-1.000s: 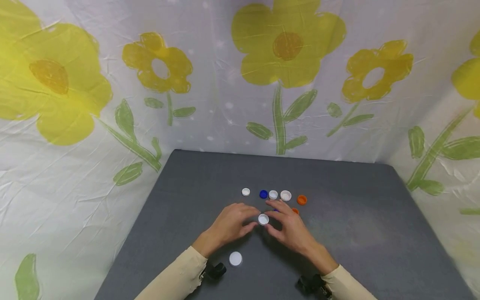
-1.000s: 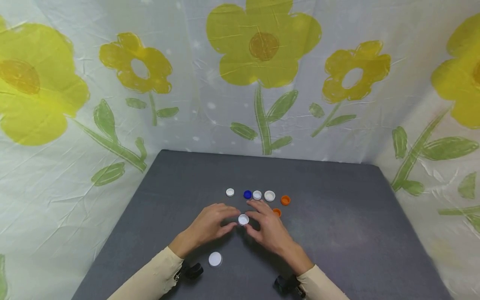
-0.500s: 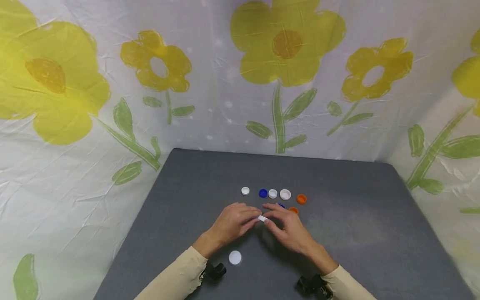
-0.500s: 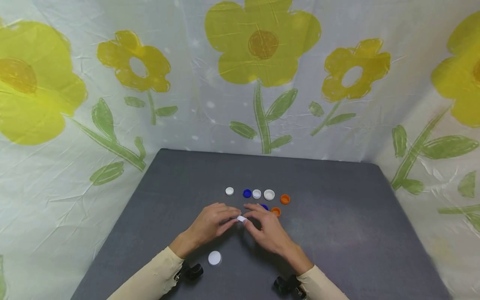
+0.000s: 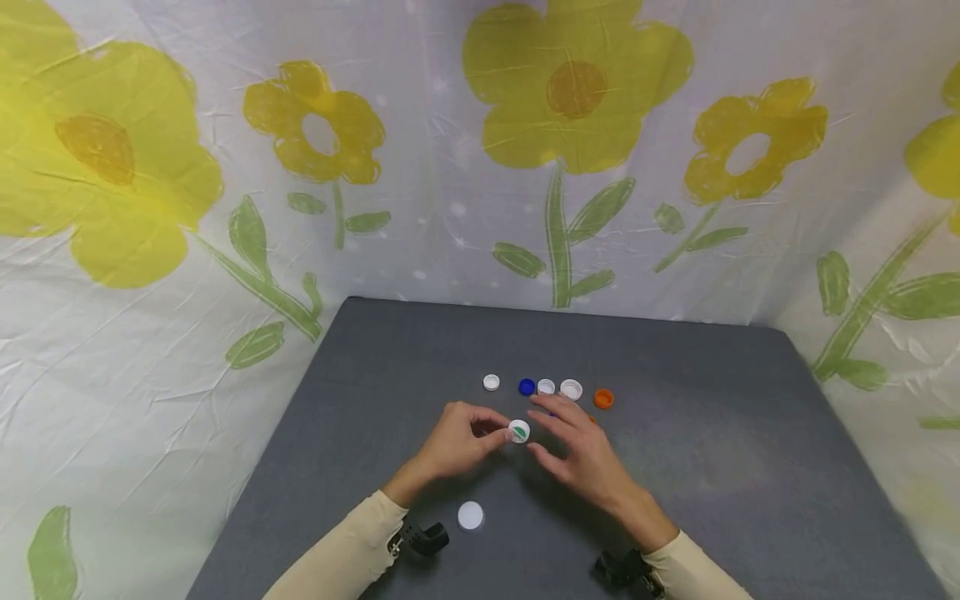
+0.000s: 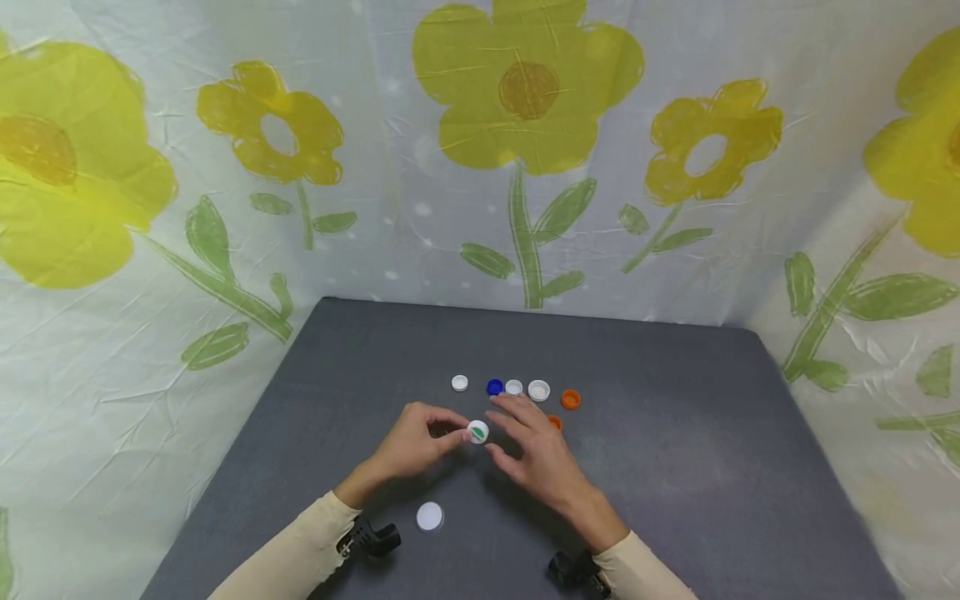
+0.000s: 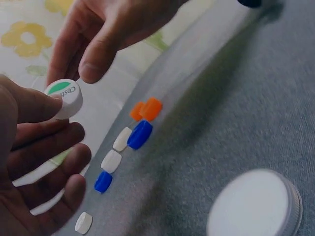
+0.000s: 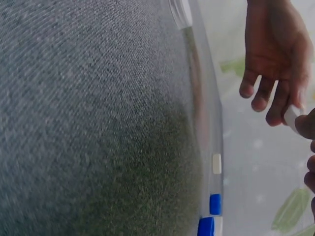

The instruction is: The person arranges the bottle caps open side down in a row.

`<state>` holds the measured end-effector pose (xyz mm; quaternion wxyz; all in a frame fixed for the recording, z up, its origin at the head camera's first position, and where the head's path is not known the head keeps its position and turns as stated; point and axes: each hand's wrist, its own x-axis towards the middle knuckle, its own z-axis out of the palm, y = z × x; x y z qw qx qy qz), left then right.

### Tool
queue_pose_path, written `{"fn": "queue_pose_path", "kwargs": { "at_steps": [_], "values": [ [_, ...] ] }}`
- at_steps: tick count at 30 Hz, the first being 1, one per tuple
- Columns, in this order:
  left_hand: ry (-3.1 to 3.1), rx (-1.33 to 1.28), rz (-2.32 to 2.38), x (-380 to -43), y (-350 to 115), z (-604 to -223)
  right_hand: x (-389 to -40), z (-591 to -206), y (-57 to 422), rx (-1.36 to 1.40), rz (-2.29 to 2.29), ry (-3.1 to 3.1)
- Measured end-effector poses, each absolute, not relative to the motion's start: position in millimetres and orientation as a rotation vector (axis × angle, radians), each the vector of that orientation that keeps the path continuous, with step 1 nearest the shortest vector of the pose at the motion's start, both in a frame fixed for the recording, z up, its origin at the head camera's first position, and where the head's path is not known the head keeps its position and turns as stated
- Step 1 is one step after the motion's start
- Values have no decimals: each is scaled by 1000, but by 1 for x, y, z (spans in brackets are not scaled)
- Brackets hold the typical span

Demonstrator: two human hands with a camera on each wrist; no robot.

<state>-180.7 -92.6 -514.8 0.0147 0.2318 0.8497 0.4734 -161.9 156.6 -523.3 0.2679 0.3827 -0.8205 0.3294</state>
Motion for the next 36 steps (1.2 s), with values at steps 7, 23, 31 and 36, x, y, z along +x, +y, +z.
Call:
{"fn": "queue_pose_path", "kwargs": {
  "at_steps": [7,23,31,36],
  "values": [
    [2472,614,1503,-182,-96,-513,-162,-522,149,1132,806,-2177],
    [2698,1119,1301,-175,-97,-508,-152,-528,150,988,868,-2289],
    [2853,1360,841,-171,-96,-500,-145,-524,156,1088,709,-2309],
    [2797,1431,704,-167,-97,-495,-137,-521,158,1158,643,-2351]
  ]
}}
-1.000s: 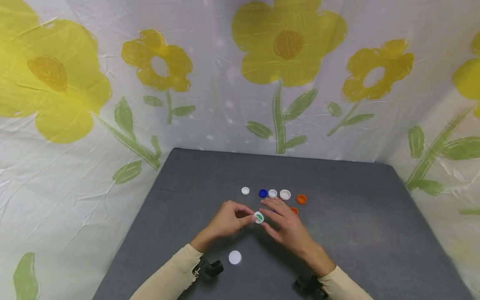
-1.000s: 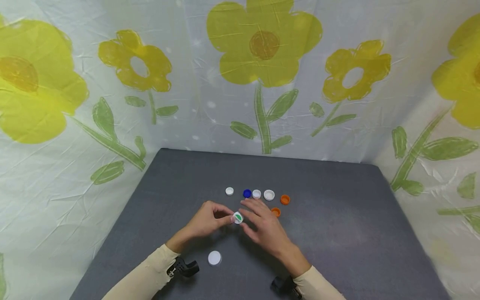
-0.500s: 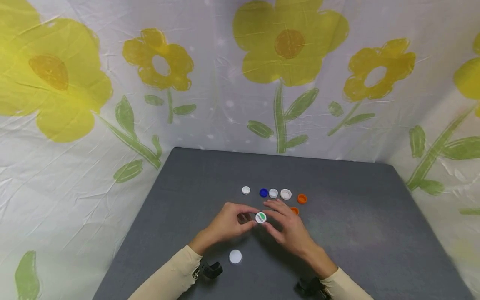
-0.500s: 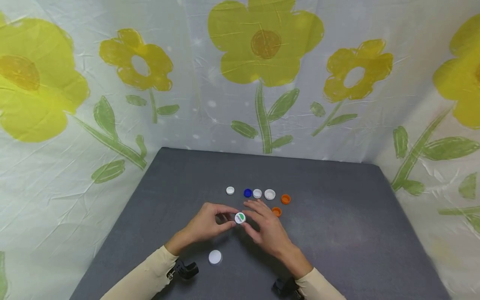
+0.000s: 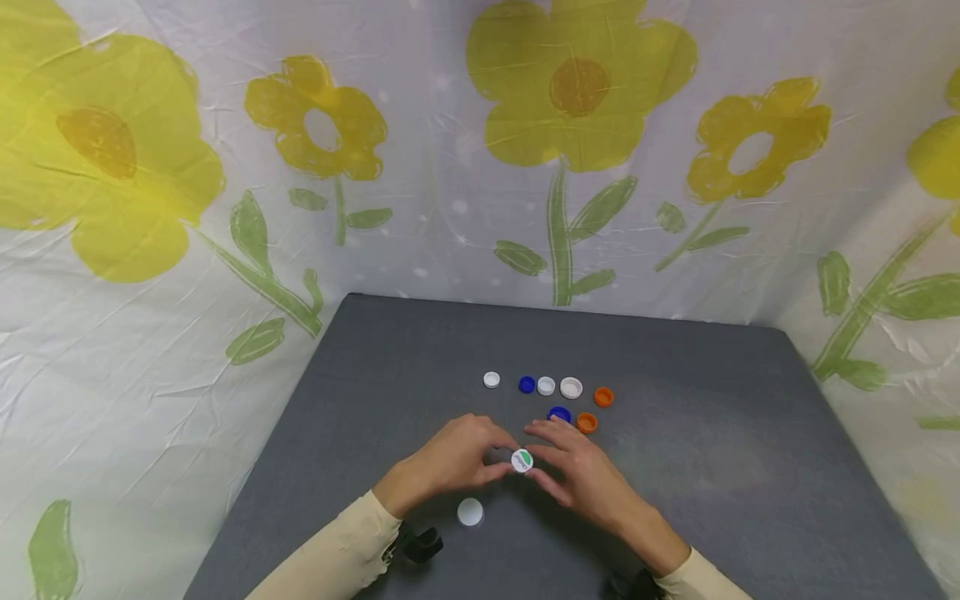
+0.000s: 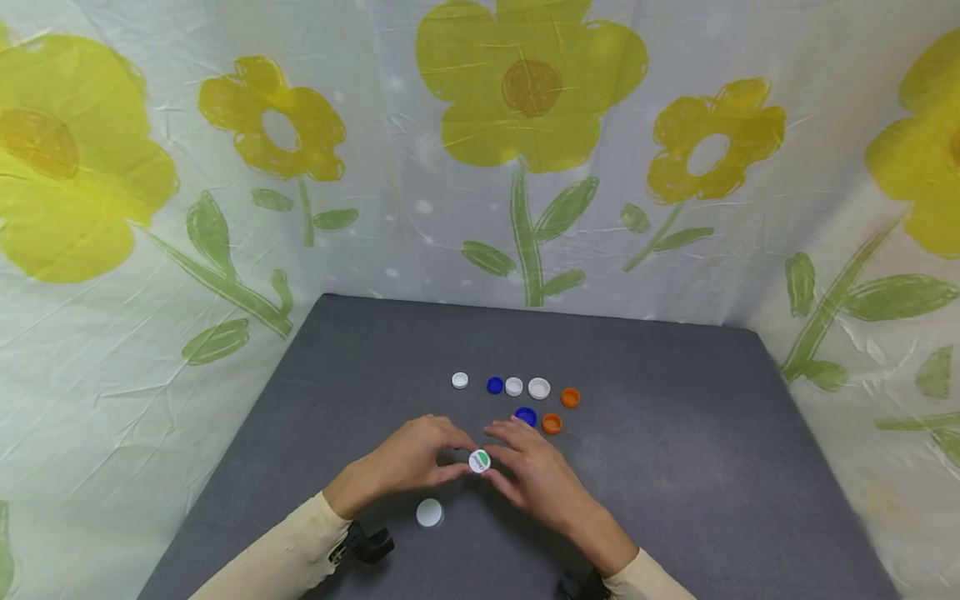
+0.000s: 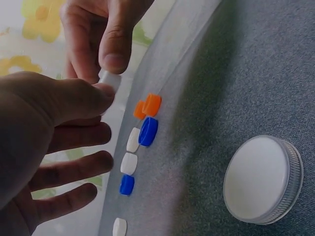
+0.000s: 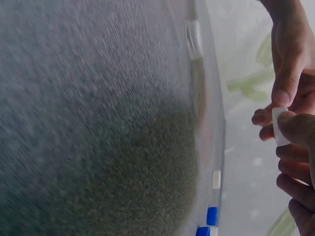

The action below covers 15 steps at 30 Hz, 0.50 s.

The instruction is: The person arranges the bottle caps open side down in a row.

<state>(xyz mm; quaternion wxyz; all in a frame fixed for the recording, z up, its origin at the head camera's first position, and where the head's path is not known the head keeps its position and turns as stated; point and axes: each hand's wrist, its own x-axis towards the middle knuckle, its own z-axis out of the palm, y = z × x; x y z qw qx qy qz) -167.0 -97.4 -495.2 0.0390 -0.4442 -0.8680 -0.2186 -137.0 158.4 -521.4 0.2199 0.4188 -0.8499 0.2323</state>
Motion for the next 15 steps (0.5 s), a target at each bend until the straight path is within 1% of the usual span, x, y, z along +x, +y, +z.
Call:
{"fn": "queue_pose_path", "kwargs": {
  "at_steps": [8,15],
  "values": [
    [-2702,-1461,-493,-159,-97,-490,-127,-524,155,1222,664,-2387],
    [-2759,-1470,-320,-148,-96,-500,-116,-534,150,1254,658,-2410]
  ]
}}
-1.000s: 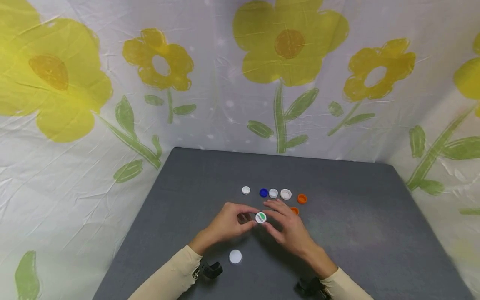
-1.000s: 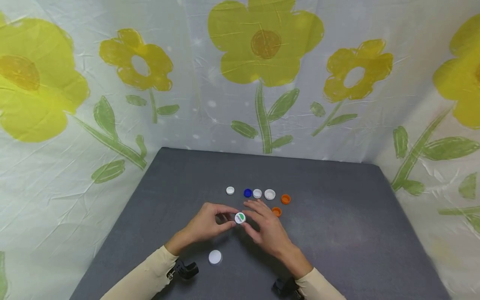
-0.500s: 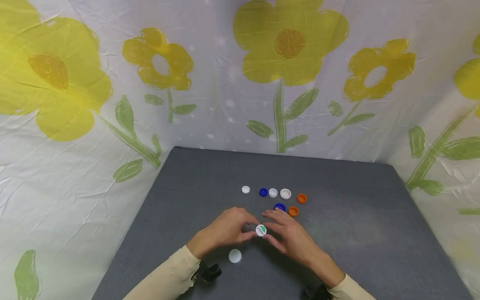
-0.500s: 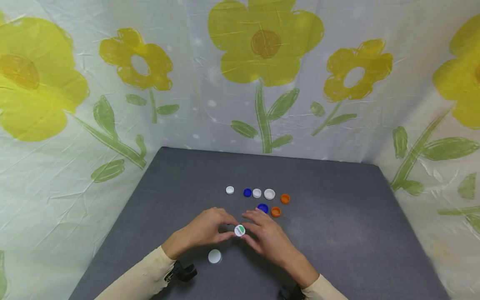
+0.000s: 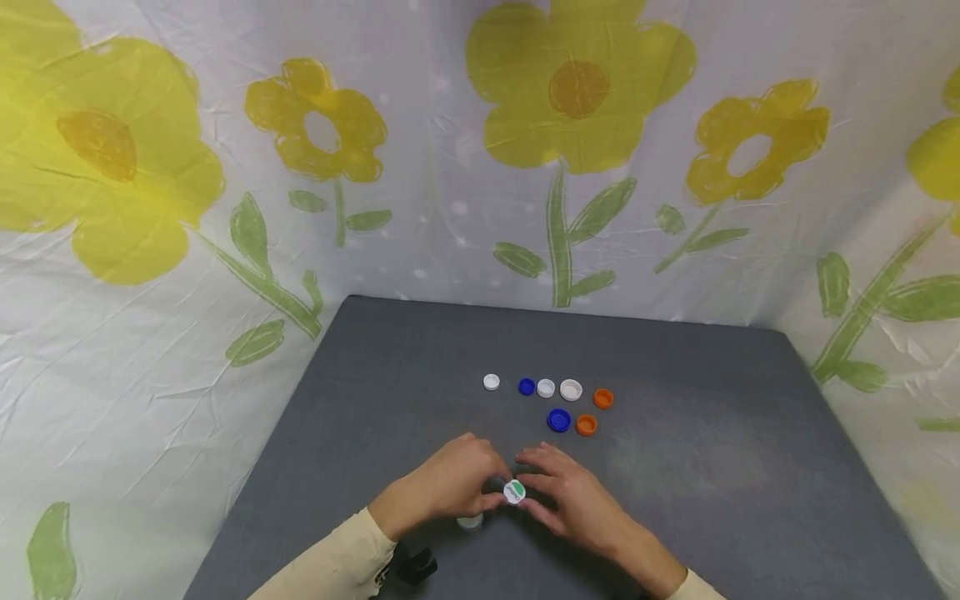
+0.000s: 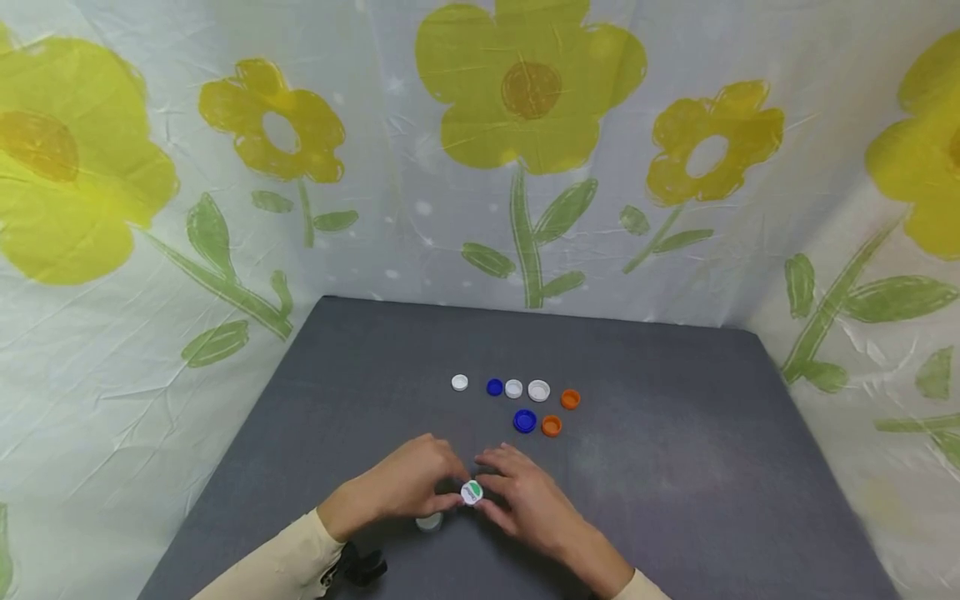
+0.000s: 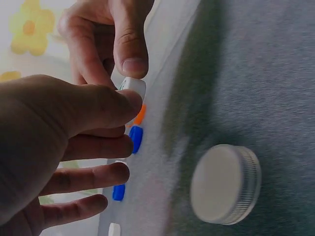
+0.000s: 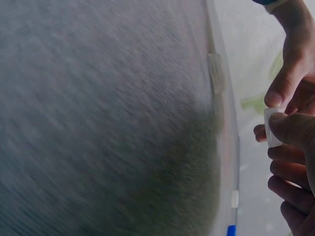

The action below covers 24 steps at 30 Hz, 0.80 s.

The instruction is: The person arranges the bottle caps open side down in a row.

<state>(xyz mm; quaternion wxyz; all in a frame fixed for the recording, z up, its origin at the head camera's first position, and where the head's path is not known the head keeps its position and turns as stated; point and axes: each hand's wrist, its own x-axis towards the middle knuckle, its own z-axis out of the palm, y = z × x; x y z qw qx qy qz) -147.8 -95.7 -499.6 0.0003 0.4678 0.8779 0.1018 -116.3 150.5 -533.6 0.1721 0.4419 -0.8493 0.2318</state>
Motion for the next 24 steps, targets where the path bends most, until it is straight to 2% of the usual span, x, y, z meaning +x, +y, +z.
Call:
{"fn": "queue_pose_path", "kwargs": {
  "at_steps": [13,24],
  "values": [
    [2764,1435,56,-136,-93,-510,-105,-544,138,1289,598,-2492],
    [2816,1508,-121,-121,-84,-511,-102,-546,137,1295,555,-2558]
  ]
}}
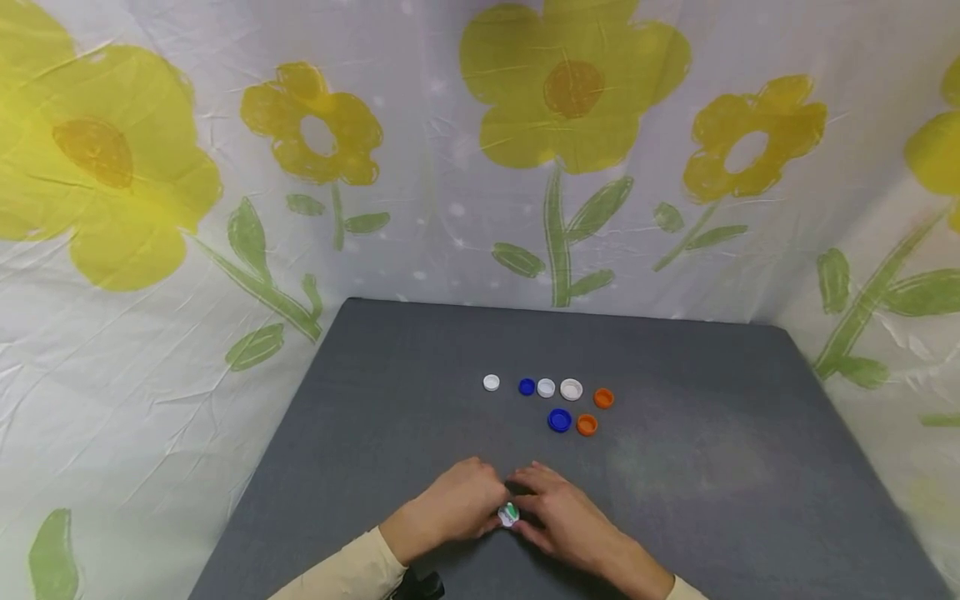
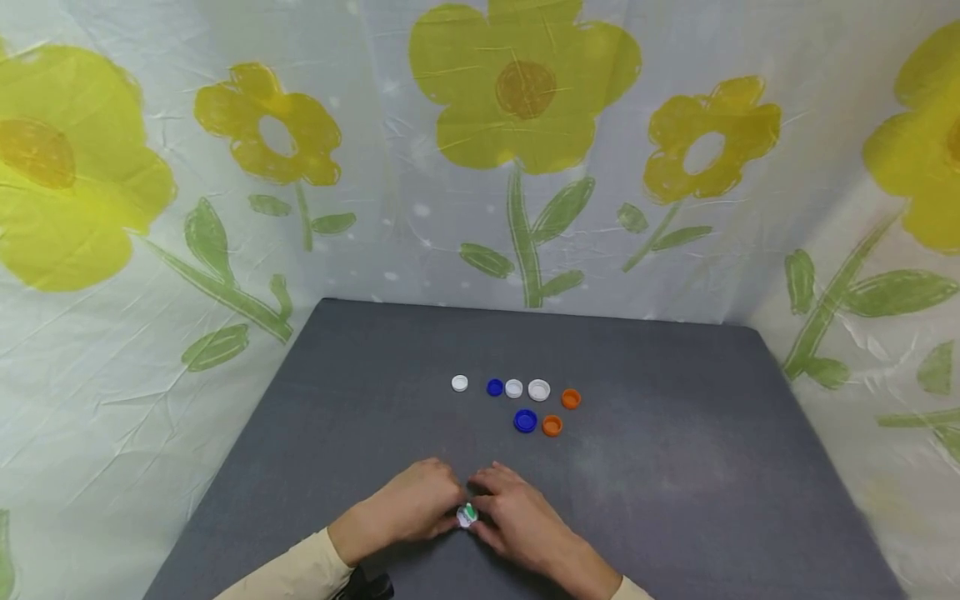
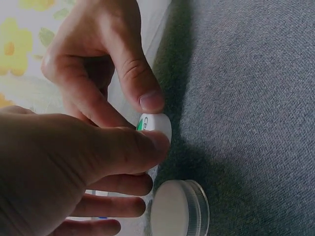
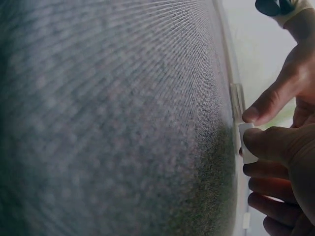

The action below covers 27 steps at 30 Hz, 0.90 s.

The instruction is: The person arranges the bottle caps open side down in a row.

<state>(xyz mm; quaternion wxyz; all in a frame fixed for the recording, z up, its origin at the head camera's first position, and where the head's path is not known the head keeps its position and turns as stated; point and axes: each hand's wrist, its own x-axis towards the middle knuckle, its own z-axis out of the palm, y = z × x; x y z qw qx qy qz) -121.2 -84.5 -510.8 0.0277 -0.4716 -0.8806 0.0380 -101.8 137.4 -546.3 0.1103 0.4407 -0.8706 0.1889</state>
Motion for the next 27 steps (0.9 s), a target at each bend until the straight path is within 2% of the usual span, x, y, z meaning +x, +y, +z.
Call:
{"fn": "queue_pose_path", "kwargs": {
  "at_steps": [17,27],
  "values": [
    [-2687,-1421,218,-112,-78,-515,-97,-544,137,1346,474,-2590],
    [-2754,-1387,178,-128,-86,-501,-109,-535,157,1261,525,-2600]
  ]
}}
